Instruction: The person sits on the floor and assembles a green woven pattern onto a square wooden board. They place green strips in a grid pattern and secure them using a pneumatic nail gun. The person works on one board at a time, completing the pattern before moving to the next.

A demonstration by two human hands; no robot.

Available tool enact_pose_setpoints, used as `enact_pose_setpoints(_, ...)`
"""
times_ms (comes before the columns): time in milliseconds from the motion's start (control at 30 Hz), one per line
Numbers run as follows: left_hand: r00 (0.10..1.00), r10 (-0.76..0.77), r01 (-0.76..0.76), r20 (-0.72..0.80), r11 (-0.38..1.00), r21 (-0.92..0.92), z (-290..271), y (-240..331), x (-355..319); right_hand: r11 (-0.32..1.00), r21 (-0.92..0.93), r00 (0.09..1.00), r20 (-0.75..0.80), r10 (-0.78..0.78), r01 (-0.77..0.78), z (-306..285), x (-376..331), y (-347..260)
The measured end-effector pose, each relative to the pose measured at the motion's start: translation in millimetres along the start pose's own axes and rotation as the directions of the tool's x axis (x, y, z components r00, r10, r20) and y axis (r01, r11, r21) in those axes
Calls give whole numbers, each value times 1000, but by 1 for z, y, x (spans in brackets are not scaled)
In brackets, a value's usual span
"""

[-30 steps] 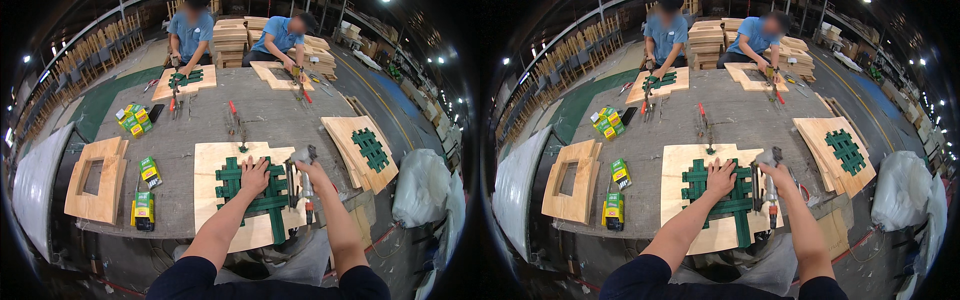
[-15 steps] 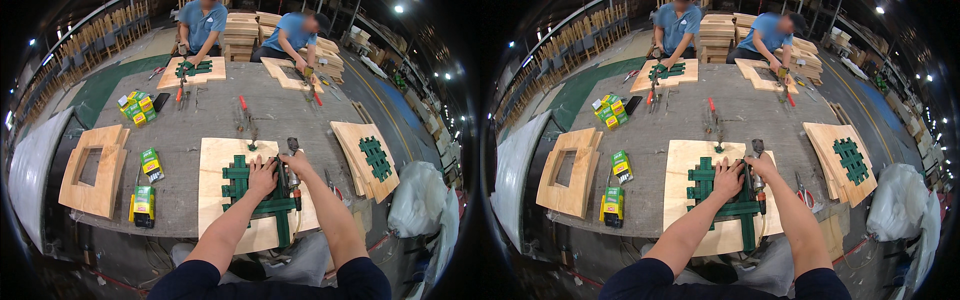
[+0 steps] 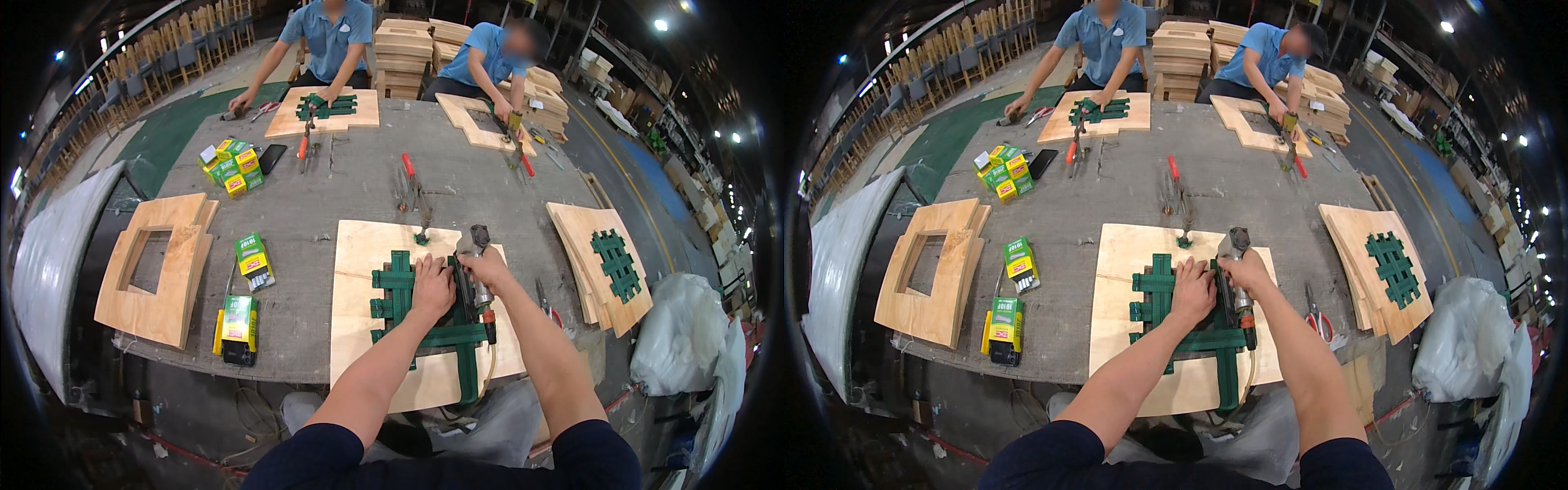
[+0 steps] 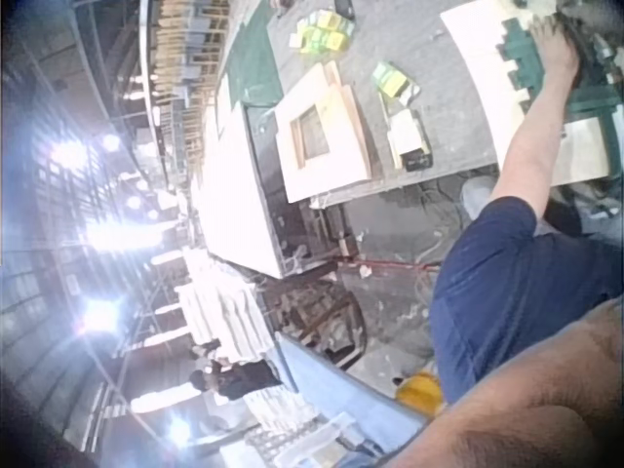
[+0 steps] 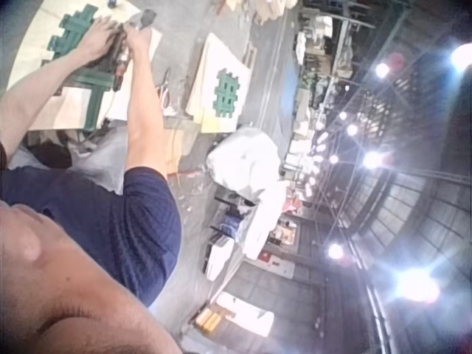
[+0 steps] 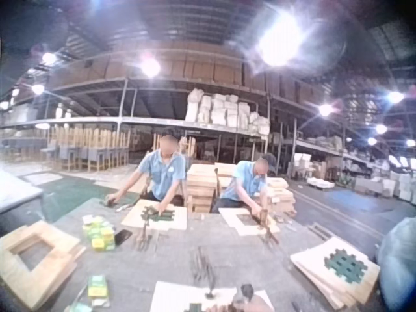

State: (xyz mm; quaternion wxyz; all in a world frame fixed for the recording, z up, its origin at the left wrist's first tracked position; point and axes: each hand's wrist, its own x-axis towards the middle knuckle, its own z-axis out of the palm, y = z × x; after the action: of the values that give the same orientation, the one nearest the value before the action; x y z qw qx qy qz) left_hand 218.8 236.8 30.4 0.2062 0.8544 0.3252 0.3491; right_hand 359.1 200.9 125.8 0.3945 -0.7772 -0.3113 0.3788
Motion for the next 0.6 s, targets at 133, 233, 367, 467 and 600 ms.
enact_pose_setpoints(133, 1000, -13, 11, -27, 999, -42, -1, 3, -1, 999, -28, 1000, -2, -20, 20, 3, 1, 1)
enact_pose_setpoints(233, 999, -12, 10, -36, 998, -60, 0, 1, 3, 998, -42, 999, 9, -38, 38, 4, -3, 1)
enact_pose_setpoints(367, 997, -34, 29, -70, 997, -68, 0, -4, 1, 996, -69, 998, 32, -59, 61, 7, -12, -2)
enact_pose_setpoints(467, 997, -24, 17, -77, 995, -96, 4, 2, -2, 994, -89, 998, 3, -58, 58, 0, -10, 8)
enact_pose_setpoints(600, 959, -39, -17, -280, 981, -194, -17, -7, 4, 992, -84, 995, 23, -92, 94, 9, -7, -13)
